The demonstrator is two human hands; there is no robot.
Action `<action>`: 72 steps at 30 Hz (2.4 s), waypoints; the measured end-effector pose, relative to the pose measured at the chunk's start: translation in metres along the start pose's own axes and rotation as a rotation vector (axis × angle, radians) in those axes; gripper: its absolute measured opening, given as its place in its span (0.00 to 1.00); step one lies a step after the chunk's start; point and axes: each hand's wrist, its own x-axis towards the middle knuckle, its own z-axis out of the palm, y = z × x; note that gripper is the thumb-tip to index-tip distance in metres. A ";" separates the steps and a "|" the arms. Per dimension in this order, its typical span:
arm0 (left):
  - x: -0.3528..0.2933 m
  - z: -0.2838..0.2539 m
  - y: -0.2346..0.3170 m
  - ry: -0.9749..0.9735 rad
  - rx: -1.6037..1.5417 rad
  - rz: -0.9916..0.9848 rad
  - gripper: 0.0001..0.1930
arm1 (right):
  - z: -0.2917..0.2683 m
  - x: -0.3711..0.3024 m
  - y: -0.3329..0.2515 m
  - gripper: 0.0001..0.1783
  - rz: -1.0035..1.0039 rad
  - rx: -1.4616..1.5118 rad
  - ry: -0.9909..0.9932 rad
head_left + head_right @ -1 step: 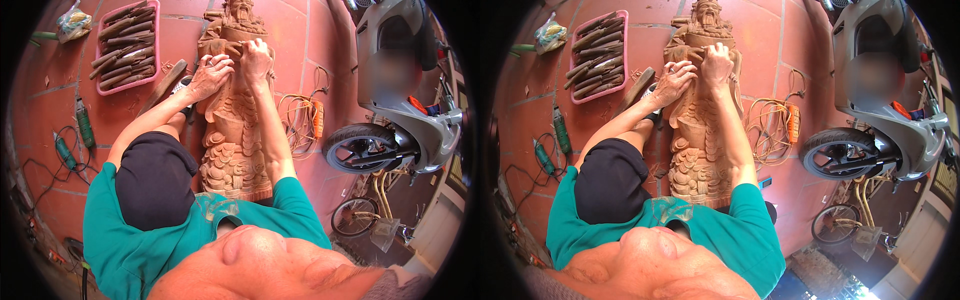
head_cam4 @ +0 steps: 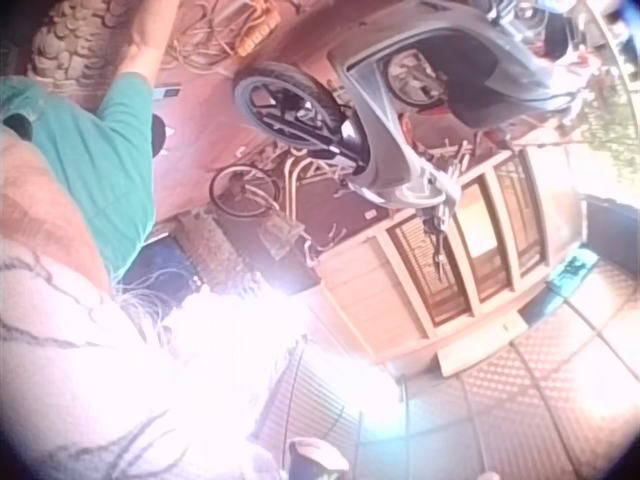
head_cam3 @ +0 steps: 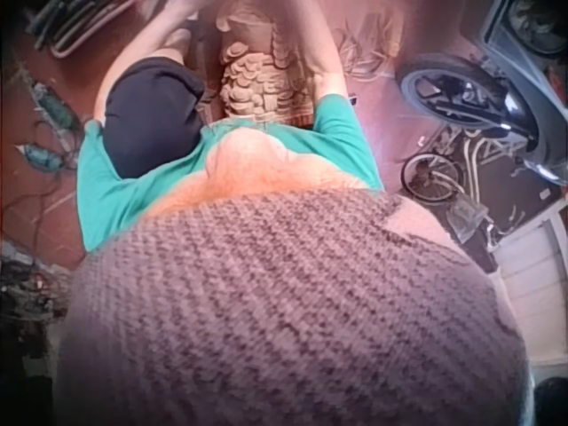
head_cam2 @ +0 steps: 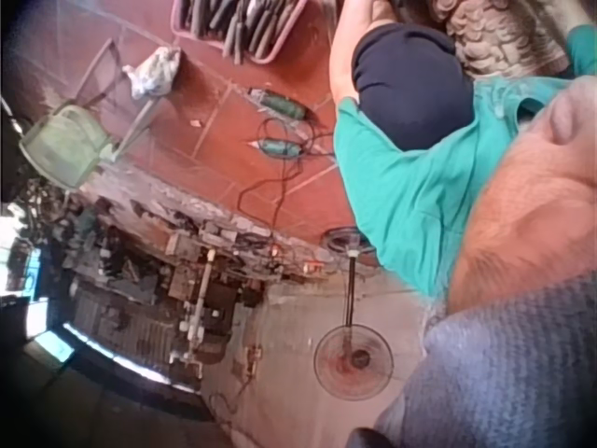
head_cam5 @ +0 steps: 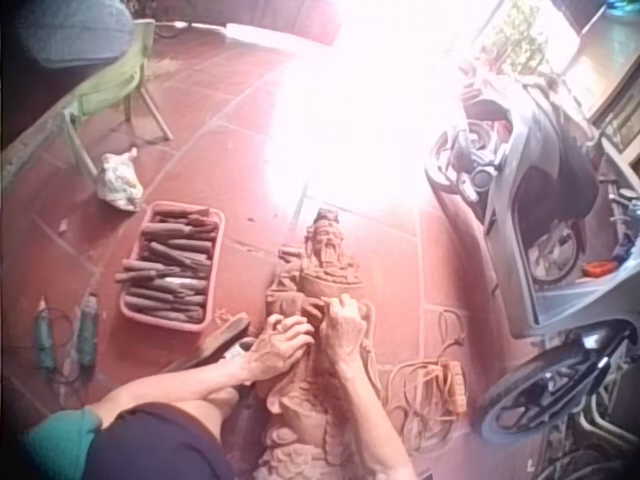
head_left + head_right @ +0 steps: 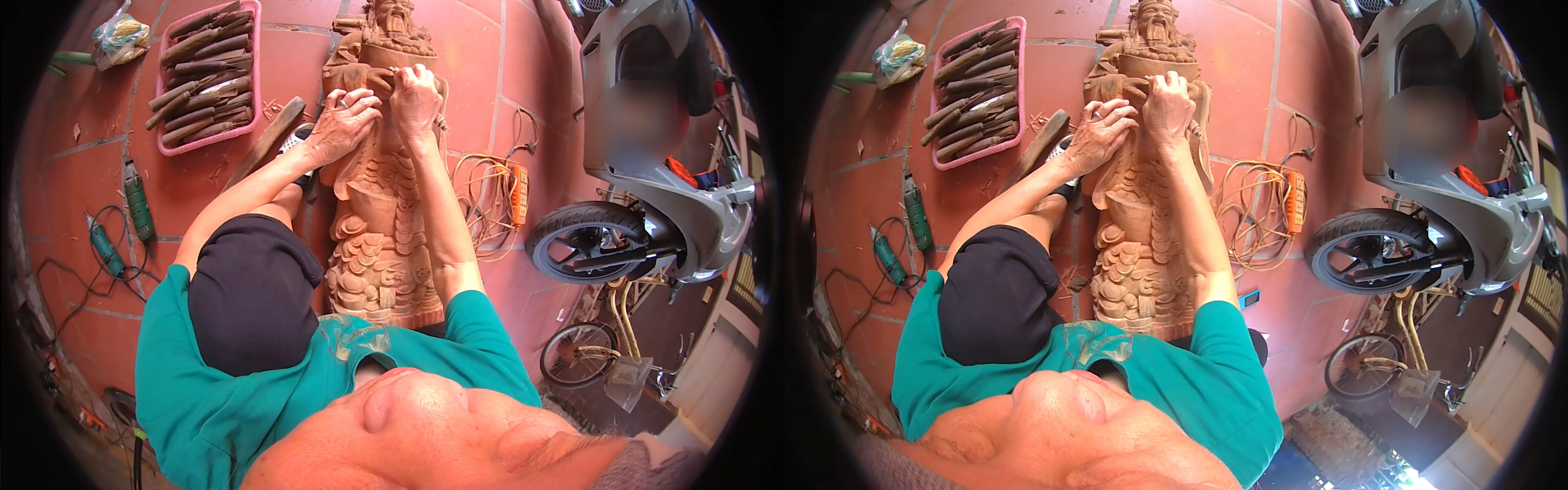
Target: The person is carving a wooden sculpture, using hand tools to shape and refine the details of the piece. They are focused on the upper section of the sculpture, carefully removing wood to create intricate patterns.
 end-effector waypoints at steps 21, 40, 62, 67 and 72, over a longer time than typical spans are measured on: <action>0.003 0.003 -0.005 0.020 0.025 -0.002 0.10 | -0.008 0.003 -0.012 0.04 -0.064 -0.112 -0.101; 0.004 0.002 -0.003 -0.005 0.007 0.000 0.10 | -0.017 0.024 0.026 0.05 -0.207 0.195 -0.310; 0.002 -0.001 -0.008 0.001 -0.015 0.019 0.09 | -0.023 0.041 0.019 0.04 -0.246 -0.143 -0.468; 0.003 -0.001 -0.006 0.023 -0.005 0.010 0.09 | -0.021 0.024 0.018 0.03 -0.218 -0.019 -0.257; 0.005 -0.001 -0.005 0.037 0.017 0.026 0.08 | -0.013 0.004 0.010 0.03 -0.255 -0.044 -0.152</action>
